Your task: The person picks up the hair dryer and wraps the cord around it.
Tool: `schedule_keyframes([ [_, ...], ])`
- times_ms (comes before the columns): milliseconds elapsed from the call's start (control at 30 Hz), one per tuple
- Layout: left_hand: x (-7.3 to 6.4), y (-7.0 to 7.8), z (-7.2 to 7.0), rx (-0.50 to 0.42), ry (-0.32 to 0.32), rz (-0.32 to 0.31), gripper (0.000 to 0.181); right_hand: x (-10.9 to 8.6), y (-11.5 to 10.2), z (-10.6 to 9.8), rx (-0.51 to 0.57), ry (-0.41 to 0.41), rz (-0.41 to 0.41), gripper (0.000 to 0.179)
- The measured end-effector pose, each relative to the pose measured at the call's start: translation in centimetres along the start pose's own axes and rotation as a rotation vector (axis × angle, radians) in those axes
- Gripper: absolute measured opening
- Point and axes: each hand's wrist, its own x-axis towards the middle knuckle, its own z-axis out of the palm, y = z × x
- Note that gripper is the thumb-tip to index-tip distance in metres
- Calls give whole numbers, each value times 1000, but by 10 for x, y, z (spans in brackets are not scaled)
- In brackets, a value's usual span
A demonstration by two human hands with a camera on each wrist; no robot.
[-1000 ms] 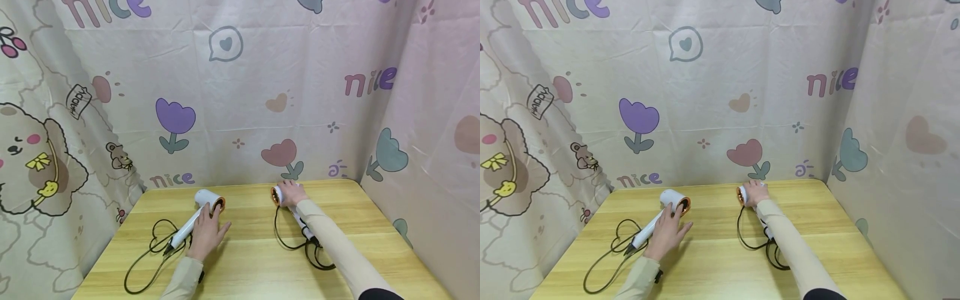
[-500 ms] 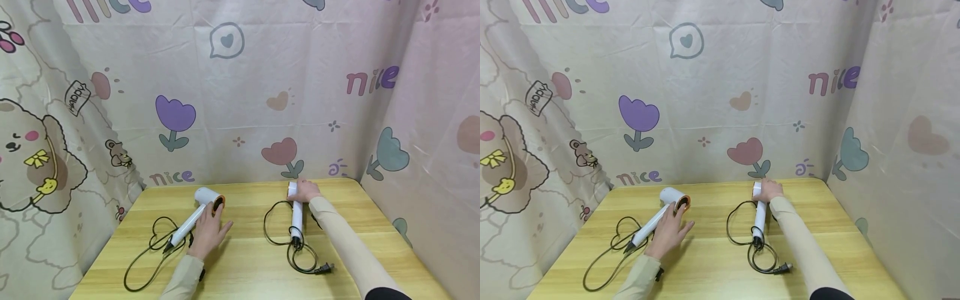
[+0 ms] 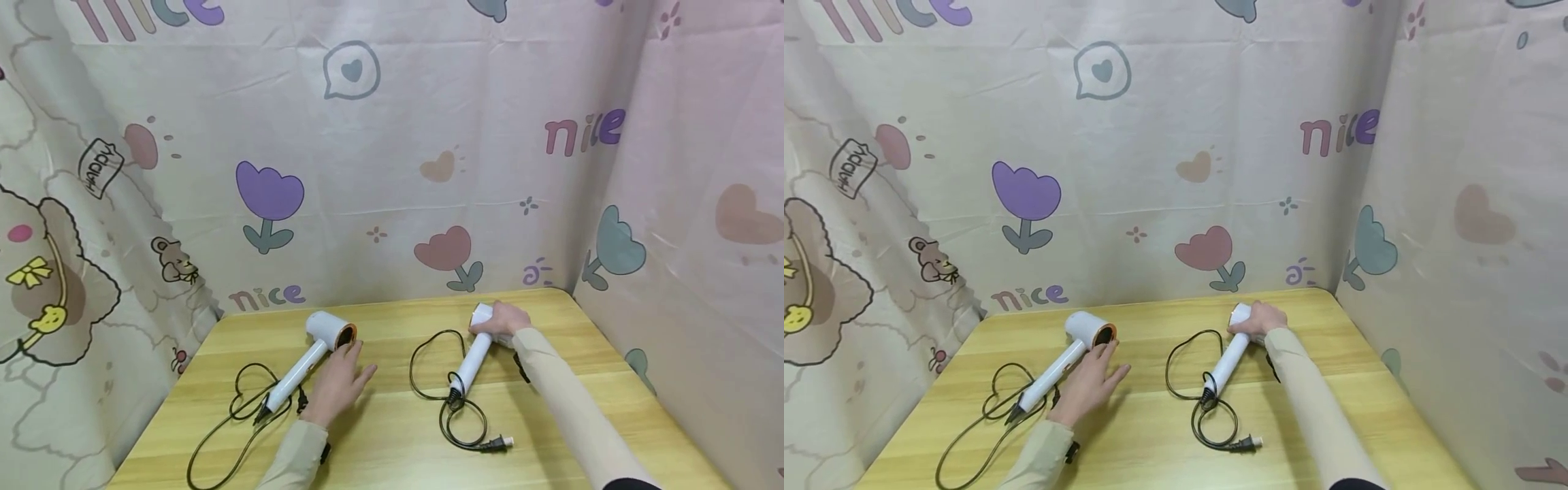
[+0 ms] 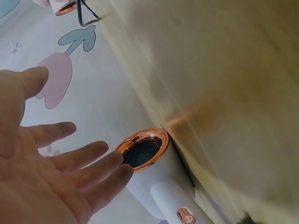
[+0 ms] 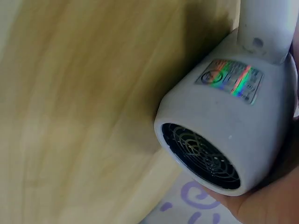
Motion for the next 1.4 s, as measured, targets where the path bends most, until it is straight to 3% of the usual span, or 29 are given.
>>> schedule_keyframes([
  [333, -3, 0, 2, 8, 5, 48, 55, -21, 25, -3, 71, -11, 12, 76],
  [433, -2, 3, 2, -23, 18, 52, 51, -27, 33, -7, 144, 0, 20, 89],
  [600, 2, 9, 0, -75, 8, 37, 50, -36, 43, -10, 379, 22, 81, 106],
  [767, 12, 15, -4, -217, -33, 40, 50, -45, 43, -12, 603, 86, 117, 100],
  [867, 19, 21, -3, -322, -65, 47, 50, -53, 39, -16, 673, 120, 133, 97],
  [1067, 33, 41, -3, -577, -122, 56, 49, -67, 25, -27, 701, 174, 110, 103],
  [1200, 42, 59, -1, -720, -135, 30, 57, -74, 9, -36, 733, 230, 97, 98],
  [1300, 48, 69, 2, -763, -134, 19, 65, -76, -4, -45, 787, 259, 91, 93],
  [1400, 52, 77, 4, -777, -124, 3, 61, -77, -15, -53, 843, 265, 93, 93],
])
